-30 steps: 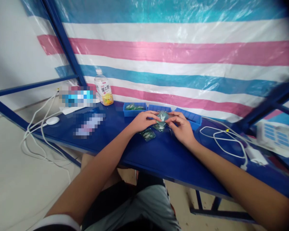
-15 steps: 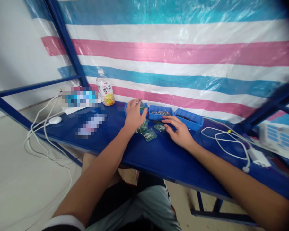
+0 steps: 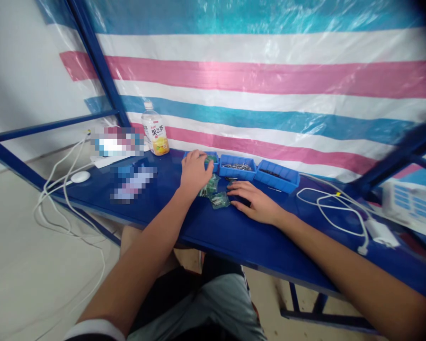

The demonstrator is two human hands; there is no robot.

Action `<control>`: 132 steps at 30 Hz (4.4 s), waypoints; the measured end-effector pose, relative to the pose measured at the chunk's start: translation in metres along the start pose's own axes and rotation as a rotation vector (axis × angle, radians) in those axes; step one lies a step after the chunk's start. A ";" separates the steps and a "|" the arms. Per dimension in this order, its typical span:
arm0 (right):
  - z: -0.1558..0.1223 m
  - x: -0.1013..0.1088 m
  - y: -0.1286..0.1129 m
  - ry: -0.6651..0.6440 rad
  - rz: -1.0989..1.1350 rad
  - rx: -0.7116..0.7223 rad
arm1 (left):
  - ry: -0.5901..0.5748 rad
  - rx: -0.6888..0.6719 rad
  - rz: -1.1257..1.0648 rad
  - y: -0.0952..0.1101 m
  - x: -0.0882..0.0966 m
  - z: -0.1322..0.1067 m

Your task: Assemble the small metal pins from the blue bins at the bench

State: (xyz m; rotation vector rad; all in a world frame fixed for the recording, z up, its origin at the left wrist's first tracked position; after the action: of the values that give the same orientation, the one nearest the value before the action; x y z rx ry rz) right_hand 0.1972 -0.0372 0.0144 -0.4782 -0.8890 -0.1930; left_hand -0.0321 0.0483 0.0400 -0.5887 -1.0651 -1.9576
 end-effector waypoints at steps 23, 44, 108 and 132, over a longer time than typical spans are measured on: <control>0.002 -0.006 -0.012 -0.127 -0.015 0.099 | 0.027 -0.019 0.079 -0.002 -0.002 -0.002; -0.007 0.007 0.012 0.435 0.245 -0.449 | -0.713 -0.061 -0.764 0.037 -0.014 -0.022; -0.003 0.007 0.018 0.449 0.563 -0.532 | -0.830 -0.005 -0.832 0.034 -0.024 -0.021; -0.004 0.009 0.010 0.452 0.234 -0.292 | -0.673 0.117 -0.966 0.031 -0.037 -0.021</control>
State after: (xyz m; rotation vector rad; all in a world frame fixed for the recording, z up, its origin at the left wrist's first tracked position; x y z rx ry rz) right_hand 0.2093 -0.0301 0.0162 -0.7695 -0.3583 -0.2071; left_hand 0.0140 0.0364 0.0173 -0.7774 -2.1675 -2.5250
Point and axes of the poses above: each hand's wrist, its own z-axis towards the middle knuckle, its own x-axis out of the back of the hand, y = z × x, the point moved 3 cm from there along z, towards the middle knuckle, and after that the axes turned 8 degrees about x, right-handed, at the moved point
